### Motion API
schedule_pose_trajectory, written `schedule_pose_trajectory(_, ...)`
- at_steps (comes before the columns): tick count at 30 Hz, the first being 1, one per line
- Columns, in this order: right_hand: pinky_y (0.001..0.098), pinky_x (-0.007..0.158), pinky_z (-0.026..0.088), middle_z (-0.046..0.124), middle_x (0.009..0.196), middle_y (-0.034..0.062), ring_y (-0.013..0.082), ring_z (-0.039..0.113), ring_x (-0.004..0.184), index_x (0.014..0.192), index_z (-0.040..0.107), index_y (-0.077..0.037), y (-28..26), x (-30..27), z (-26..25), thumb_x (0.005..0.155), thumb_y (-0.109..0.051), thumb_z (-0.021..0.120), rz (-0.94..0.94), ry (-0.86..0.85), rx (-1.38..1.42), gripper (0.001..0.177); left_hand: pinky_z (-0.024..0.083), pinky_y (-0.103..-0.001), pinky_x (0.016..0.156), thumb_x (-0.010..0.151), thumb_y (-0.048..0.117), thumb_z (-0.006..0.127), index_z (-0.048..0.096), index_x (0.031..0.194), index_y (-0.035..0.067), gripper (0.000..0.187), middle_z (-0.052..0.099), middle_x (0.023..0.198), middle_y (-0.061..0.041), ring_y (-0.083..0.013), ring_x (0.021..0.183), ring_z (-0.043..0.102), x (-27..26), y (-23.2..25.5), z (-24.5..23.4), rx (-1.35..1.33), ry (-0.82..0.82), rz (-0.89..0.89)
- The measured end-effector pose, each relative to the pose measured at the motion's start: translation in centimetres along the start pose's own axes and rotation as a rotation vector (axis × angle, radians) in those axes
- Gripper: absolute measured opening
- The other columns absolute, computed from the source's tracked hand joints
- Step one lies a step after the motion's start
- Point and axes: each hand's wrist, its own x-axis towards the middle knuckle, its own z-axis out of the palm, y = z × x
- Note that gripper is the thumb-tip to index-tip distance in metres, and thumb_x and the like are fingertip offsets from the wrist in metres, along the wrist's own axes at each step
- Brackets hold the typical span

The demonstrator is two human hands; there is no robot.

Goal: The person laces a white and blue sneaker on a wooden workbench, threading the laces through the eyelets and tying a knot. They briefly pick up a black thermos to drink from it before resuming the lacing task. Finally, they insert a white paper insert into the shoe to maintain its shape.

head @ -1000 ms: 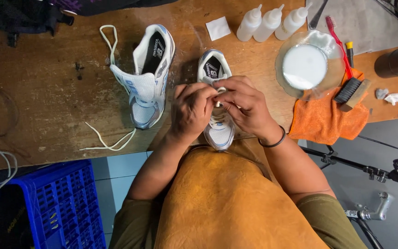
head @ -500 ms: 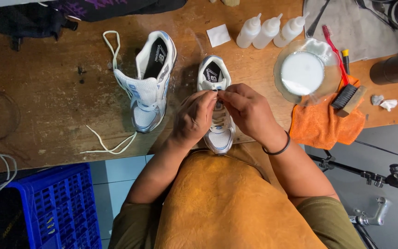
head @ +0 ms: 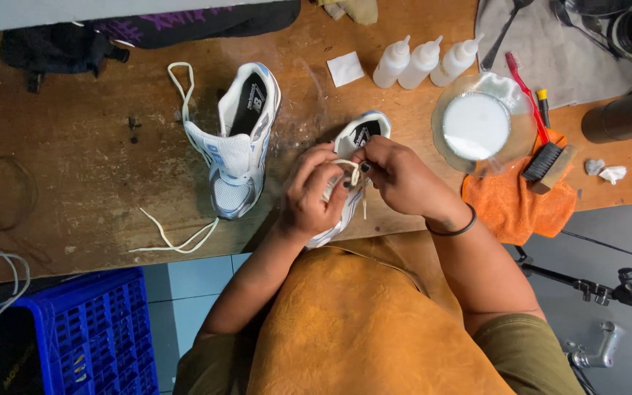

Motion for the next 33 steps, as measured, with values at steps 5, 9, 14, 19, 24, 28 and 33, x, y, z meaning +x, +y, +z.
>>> schedule_pose_trajectory(5,0.0374,0.062,0.055,0.06,0.083,0.0149,0.0284,0.066,0.067,0.099,0.069,0.001,-0.7,-0.3,0.6,0.095,0.008,0.058,0.004,0.049,0.028,0.014,0.054,-0.05,0.094,0.099,0.048,0.066,0.064,0.09,0.004,0.045,0.06,0.106,-0.013,-0.0399,0.107,0.067,-1.0,-0.4,0.6,-0.018,-0.071,-0.074)
schedule_pose_trajectory(9,0.0347,0.065,0.054,0.062,0.08,0.0099,0.021,0.064,0.07,0.105,0.07,0.0,0.0,-1.0,1.4,0.098,0.002,0.064,-0.001,0.176,0.121,0.01,0.048,-0.046,0.102,0.102,0.022,0.063,0.066,0.081,0.004,0.028,0.057,0.11,-0.011,-0.037,0.117,0.063,-2.7,-1.7,0.4,-0.216,-0.132,-0.32)
schedule_pose_trajectory(14,0.0332,0.067,0.053,0.061,0.077,0.0095,0.017,0.062,0.069,0.111,0.066,0.001,2.7,-2.4,2.4,0.1,0.002,0.06,0.032,0.287,0.182,0.013,0.038,-0.041,0.112,0.104,0.02,0.06,0.061,0.073,0.006,0.034,0.049,0.116,-0.01,-0.0267,0.122,0.054,-6.6,-4.4,0.6,-0.494,-0.008,-0.582)
schedule_pose_trajectory(19,0.037,0.066,0.054,0.063,0.082,0.0149,0.0236,0.064,0.073,0.113,0.058,0.002,2.1,-2.6,2.5,0.1,0.004,0.061,-0.024,0.317,0.047,0.013,0.042,-0.039,0.107,0.103,0.019,0.062,0.066,0.076,0.003,0.031,0.05,0.123,-0.013,-0.026,0.113,0.057,-7.5,-4.9,0.6,-0.47,-0.006,-0.623)
schedule_pose_trajectory(24,0.0504,0.093,0.046,0.044,0.13,0.0218,0.0429,0.052,0.113,0.124,0.054,-0.004,0.9,-0.8,-0.2,0.087,0.014,0.065,-0.17,0.12,-0.387,0.043,0.059,-0.039,0.088,0.103,0.023,0.065,0.07,0.096,0.006,0.02,0.061,0.118,-0.016,-0.0369,0.104,0.07,-6.3,-1.6,-4.2,-0.181,-0.166,-0.61)
schedule_pose_trajectory(28,0.0669,0.117,0.024,0.013,0.169,0.0259,0.0544,0.021,0.15,0.129,0.059,-0.007,0.0,1.8,-1.4,0.074,-0.008,0.079,-0.145,-0.242,-0.503,0.058,0.065,-0.042,0.078,0.103,0.017,0.063,0.061,0.122,0.002,0.025,0.065,0.116,-0.025,-0.0418,0.1,0.073,-8.9,2.4,-7.9,-0.064,-0.261,-0.775)
schedule_pose_trajectory(33,0.06,0.13,0.022,0.019,0.17,0.0285,0.0501,0.024,0.16,0.113,0.062,-0.012,0.3,0.0,-0.5,0.078,-0.021,0.082,-0.527,-0.27,-0.373,0.042,0.055,-0.032,0.087,0.094,0.017,0.068,0.044,0.147,0.006,0.06,0.061,0.137,-0.01,-0.0189,0.103,0.067,-18.5,5.0,-7.1,-0.45,-0.066,-0.966)
